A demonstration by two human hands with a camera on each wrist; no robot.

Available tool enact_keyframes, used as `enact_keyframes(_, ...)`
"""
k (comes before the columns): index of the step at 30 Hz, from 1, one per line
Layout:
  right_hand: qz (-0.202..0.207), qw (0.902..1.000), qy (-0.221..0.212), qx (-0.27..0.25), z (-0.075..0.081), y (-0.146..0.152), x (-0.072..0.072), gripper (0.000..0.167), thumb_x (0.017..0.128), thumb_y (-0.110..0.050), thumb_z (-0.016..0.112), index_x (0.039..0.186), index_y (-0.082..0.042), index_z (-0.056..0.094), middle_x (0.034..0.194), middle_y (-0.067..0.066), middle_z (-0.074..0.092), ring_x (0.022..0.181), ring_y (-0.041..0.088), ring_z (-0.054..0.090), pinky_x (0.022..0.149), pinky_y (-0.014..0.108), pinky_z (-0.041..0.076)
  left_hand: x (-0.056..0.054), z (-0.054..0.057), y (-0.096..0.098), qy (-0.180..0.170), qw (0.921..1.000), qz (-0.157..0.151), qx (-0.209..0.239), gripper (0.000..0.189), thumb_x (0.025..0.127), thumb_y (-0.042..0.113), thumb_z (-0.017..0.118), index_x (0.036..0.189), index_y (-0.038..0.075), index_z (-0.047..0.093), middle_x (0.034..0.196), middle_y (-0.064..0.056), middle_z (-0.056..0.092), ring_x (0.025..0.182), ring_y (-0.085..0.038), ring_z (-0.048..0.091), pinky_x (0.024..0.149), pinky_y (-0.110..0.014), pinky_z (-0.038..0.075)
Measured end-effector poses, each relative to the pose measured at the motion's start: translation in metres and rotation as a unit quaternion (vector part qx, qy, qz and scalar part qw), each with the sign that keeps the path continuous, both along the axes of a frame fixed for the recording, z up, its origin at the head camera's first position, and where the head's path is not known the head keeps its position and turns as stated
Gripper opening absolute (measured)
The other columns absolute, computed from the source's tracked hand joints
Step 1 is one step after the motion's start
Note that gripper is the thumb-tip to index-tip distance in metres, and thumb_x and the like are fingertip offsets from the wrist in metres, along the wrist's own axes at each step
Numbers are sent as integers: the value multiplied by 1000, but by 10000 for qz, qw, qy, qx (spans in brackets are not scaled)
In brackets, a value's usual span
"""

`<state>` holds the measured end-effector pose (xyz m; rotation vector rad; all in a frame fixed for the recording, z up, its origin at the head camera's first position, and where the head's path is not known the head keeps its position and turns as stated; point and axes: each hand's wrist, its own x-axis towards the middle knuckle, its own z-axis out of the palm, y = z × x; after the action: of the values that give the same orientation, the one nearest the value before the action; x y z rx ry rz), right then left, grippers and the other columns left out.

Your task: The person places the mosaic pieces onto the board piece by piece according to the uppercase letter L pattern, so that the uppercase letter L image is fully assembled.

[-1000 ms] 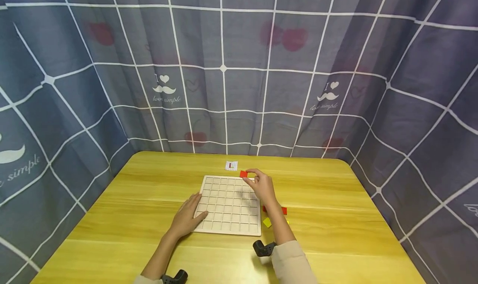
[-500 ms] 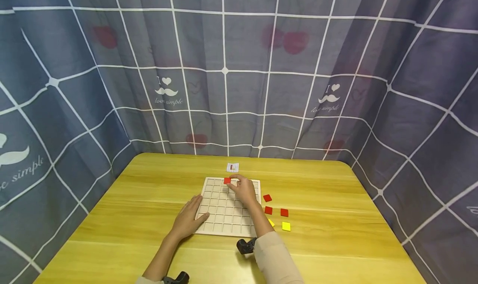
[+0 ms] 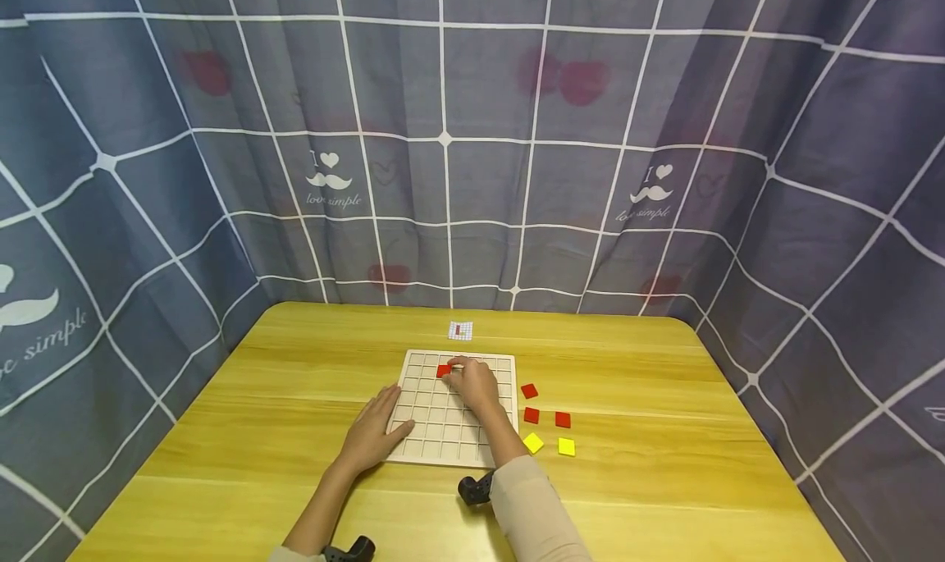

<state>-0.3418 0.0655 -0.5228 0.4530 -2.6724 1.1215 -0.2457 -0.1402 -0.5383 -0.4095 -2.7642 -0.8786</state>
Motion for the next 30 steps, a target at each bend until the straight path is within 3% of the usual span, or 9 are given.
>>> enact_keyframes(11, -162, 9983, -6, 561, 3, -2, 1, 27, 80, -28, 72, 103, -14, 71, 76, 5, 67, 57, 14, 47, 49, 29, 41, -1, -1, -1, 79, 9999, -30, -58, 71, 88, 41, 57, 139, -4, 36, 144, -19, 33, 135, -34, 24, 110, -46, 17)
enact_keyframes(17, -73, 9985, 21, 545, 5, 0, 2, 34, 80, -29, 72, 109, -11, 69, 59, -1, 56, 51, 12, 41, 44, 27, 37, -2, 0, 0, 75, 10000, -50, -27, 71, 89, 41, 57, 139, -4, 35, 144, -19, 32, 135, -34, 24, 110, -46, 16)
enact_keyframes(22, 136, 9999, -4, 20, 2, 7, 7, 35, 82, -26, 71, 112, -8, 67, 47, -6, 38, 41, 7, 25, 38, 22, 26, 0, -1, 0, 27, 10000, -10, -36, 71, 89, 41, 56, 139, -4, 35, 145, -18, 32, 135, -34, 24, 110, -46, 16)
enact_keyframes(30, 357, 9956, 118, -854, 11, 48, 14, 40, 82, -26, 70, 115, -5, 65, 46, -7, 31, 40, 5, 23, 36, 19, 23, 1, 1, 0, -8, 10000, -36, -69, 71, 89, 40, 56, 139, -4, 34, 145, -18, 31, 135, -33, 23, 110, -45, 16)
